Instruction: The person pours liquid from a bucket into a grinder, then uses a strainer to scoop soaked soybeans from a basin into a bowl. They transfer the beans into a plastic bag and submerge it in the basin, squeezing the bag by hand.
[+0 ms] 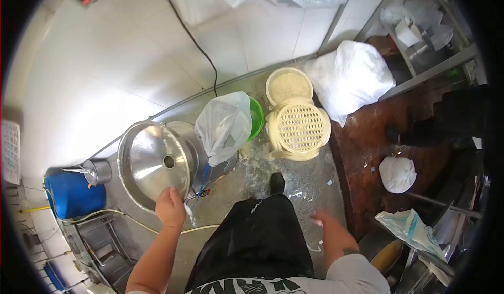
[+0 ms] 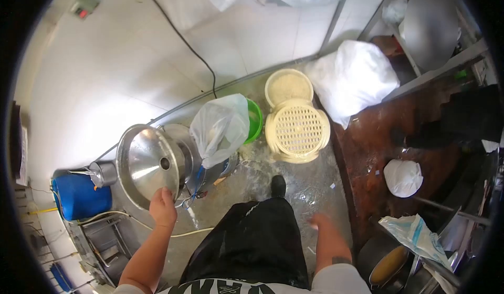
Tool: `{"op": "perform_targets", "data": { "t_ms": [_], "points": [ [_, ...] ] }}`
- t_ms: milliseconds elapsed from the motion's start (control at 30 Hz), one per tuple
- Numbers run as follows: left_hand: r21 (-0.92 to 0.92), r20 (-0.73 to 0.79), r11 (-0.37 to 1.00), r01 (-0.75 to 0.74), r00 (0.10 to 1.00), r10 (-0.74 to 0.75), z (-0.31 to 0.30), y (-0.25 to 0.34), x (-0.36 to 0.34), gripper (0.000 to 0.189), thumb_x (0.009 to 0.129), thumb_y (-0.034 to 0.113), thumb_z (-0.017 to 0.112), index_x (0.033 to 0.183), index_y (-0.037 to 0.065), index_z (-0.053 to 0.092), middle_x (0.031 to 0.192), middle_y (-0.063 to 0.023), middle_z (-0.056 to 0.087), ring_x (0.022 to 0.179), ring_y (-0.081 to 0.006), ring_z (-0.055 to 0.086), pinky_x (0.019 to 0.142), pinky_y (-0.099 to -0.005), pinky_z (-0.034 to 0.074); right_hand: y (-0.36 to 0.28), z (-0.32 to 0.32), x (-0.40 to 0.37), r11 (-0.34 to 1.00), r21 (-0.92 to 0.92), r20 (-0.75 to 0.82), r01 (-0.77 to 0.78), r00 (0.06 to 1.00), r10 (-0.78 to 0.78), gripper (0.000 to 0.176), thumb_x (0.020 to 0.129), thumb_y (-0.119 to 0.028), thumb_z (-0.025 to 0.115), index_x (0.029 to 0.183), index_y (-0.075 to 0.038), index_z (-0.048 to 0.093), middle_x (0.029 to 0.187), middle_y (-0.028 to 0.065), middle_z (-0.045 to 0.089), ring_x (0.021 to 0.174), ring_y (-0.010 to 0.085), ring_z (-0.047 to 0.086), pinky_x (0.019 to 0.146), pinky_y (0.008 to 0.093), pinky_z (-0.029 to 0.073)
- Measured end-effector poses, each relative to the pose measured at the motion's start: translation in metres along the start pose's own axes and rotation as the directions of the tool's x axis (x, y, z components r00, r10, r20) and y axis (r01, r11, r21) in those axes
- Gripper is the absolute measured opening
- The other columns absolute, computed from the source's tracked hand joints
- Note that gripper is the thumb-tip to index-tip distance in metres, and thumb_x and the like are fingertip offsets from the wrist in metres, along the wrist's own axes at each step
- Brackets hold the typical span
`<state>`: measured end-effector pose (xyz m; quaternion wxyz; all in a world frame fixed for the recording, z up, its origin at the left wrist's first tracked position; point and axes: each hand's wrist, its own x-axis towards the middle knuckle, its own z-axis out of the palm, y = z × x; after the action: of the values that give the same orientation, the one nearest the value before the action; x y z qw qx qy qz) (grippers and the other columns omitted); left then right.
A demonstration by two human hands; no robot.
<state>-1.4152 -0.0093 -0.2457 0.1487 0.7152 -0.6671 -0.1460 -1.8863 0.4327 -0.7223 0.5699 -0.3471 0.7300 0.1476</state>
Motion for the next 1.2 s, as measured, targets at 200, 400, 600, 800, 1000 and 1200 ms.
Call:
{"op": "perform_targets", "data": {
  "t_ms": [200,400,600,800,1000,1200],
  "points": [
    [-0.04,-0.032,0.992,-0.119,0.992,0.118,-0.012,-0.01,-0.003,0.042,0.106,0.034,0.051,0.086,0.003,0.07,0.086,-0.0225,0.069,0.084,-0.0459,0.066,0.076,-0.0557,0.051,-0.132,-0.035,-0.278,0.784,0.52,0.007,-0.338,0.92,0.392,0.049,0.098,-0.037,0.07,0.128,0.001,0.067,0.095,0.0188,0.075,0.081,0.0265,0.073,0.072,0.0419,0.059],
    [-0.049,0.09,0.972,-0.23,0.968,0.233,-0.019,-0.022,-0.004,0.045,0.107,0.039,0.048,0.09,0.005,0.071,0.089,-0.0219,0.07,0.087,-0.0467,0.066,0.078,-0.0586,0.051,-0.128,0.027,-0.345,0.87,0.462,-0.562,0.173,0.816,0.136,0.049,0.098,-0.035,0.07,0.133,-0.001,0.065,0.12,0.017,0.075,0.109,0.0273,0.072,0.091,0.0396,0.058],
    [-0.051,0.118,0.955,-0.291,0.948,0.295,-0.016,-0.027,-0.003,0.048,0.108,0.041,0.044,0.098,0.004,0.073,0.096,-0.0243,0.073,0.092,-0.0482,0.067,0.082,-0.0587,0.051,-0.163,0.058,-0.487,0.848,0.526,-0.635,0.064,0.693,0.341,0.034,0.098,-0.035,0.063,0.116,-0.007,0.073,0.111,0.0247,0.074,0.106,0.0424,0.071,0.093,0.0491,0.056],
    [-0.019,0.069,0.959,-0.282,0.957,0.283,-0.016,-0.019,-0.008,0.048,0.107,0.04,0.045,0.1,0.003,0.074,0.098,-0.0253,0.073,0.092,-0.0488,0.068,0.082,-0.0591,0.052,-0.122,0.15,-0.507,0.836,0.544,-0.711,0.076,0.57,0.411,0.034,0.097,-0.034,0.062,0.108,-0.004,0.073,0.095,0.0219,0.075,0.087,0.0387,0.076,0.079,0.0481,0.059],
    [-0.085,0.007,0.973,-0.216,0.976,0.218,-0.021,-0.032,-0.018,0.038,0.104,0.033,0.055,0.104,-0.001,0.07,0.102,-0.0278,0.071,0.098,-0.0492,0.066,0.087,-0.057,0.051,-0.101,0.183,-0.439,0.818,0.537,-0.683,0.208,0.676,0.277,0.033,0.097,-0.033,0.062,0.105,-0.003,0.074,0.081,0.0157,0.075,0.075,0.0271,0.077,0.074,0.044,0.06],
    [-0.278,-0.127,0.624,-0.73,0.672,0.73,-0.058,-0.04,-0.114,0.033,0.097,0.024,0.067,0.117,-0.002,0.064,0.116,-0.0267,0.065,0.111,-0.0454,0.06,0.099,-0.0518,0.048,-0.19,0.074,-0.351,0.78,0.394,-0.679,0.487,0.726,-0.11,0.032,0.099,-0.031,0.062,0.108,-0.002,0.073,0.087,0.0102,0.073,0.074,0.0211,0.072,0.069,0.0342,0.057]
  ]
}}
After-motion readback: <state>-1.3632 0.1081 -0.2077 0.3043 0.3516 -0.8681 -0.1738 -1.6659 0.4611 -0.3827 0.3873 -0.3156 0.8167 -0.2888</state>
